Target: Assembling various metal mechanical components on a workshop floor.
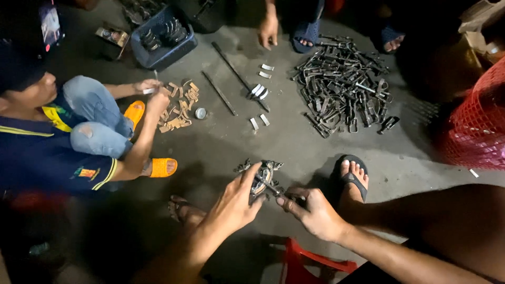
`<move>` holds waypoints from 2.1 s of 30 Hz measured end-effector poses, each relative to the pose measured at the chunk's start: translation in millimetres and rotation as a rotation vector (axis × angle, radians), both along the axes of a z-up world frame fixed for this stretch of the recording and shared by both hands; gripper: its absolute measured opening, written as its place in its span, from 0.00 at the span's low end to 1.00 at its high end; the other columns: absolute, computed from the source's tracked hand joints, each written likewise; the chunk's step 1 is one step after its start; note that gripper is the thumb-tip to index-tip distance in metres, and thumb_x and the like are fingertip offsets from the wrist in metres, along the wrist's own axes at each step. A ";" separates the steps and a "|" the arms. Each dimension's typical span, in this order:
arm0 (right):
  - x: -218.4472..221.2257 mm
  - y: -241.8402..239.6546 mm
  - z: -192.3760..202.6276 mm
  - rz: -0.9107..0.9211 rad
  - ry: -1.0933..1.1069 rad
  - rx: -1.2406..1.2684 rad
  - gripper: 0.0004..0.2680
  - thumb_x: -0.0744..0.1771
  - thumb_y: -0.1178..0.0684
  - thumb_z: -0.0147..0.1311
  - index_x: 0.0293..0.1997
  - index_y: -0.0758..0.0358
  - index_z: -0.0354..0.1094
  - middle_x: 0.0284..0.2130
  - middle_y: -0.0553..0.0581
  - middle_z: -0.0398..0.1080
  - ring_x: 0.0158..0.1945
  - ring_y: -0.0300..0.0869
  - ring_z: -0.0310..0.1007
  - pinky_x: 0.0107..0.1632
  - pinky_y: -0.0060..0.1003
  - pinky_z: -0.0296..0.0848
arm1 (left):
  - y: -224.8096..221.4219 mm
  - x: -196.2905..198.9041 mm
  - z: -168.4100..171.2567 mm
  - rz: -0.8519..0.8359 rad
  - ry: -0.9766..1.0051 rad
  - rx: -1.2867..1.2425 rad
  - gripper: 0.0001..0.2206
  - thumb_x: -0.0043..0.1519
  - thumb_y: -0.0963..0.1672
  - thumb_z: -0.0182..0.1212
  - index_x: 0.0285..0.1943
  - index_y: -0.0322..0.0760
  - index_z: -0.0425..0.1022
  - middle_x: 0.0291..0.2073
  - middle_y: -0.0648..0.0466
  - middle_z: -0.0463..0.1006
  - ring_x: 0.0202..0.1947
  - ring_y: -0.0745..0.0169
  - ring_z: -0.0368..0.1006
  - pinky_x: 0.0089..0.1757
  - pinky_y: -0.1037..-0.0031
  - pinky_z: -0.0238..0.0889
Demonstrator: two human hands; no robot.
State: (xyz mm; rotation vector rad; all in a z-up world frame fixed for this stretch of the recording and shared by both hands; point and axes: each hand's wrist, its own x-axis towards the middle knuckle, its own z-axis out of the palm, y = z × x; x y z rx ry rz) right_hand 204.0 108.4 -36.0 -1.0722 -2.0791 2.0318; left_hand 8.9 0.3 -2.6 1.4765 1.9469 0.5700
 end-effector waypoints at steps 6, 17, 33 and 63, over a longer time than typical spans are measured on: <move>-3.3 3.6 4.3 0.092 -0.103 -0.060 0.11 0.67 0.48 0.59 0.31 0.66 0.78 0.16 0.50 0.69 0.20 0.36 0.61 0.25 0.32 0.65 | 1.2 -4.1 -19.3 0.059 -0.087 -0.120 0.31 0.51 0.40 0.64 0.68 0.41 0.64 0.38 0.50 0.84 0.33 0.56 0.79 0.43 0.63 0.70; -5.0 17.9 14.1 -0.008 0.214 0.167 0.05 0.64 0.56 0.63 0.32 0.66 0.78 0.18 0.50 0.74 0.20 0.35 0.63 0.26 0.31 0.66 | 3.0 -3.4 -18.4 0.351 -0.169 -0.094 0.12 0.50 0.43 0.60 0.43 0.35 0.74 0.22 0.52 0.79 0.19 0.58 0.69 0.27 0.67 0.66; -9.8 26.2 -12.5 -0.056 0.506 0.839 0.12 0.61 0.53 0.71 0.34 0.65 0.66 0.25 0.53 0.70 0.21 0.38 0.69 0.22 0.31 0.69 | -10.1 8.0 -49.1 0.638 -0.844 -0.199 0.09 0.55 0.37 0.61 0.44 0.30 0.75 0.36 0.47 0.79 0.38 0.56 0.79 0.44 0.64 0.80; -12.9 2.2 -11.9 -0.321 0.508 0.922 0.03 0.64 0.68 0.51 0.31 0.69 0.65 0.23 0.59 0.65 0.19 0.48 0.59 0.27 0.39 0.65 | -14.2 47.6 -49.8 0.647 -0.760 0.320 0.13 0.53 0.36 0.57 0.47 0.27 0.74 0.28 0.51 0.79 0.23 0.66 0.69 0.28 0.78 0.63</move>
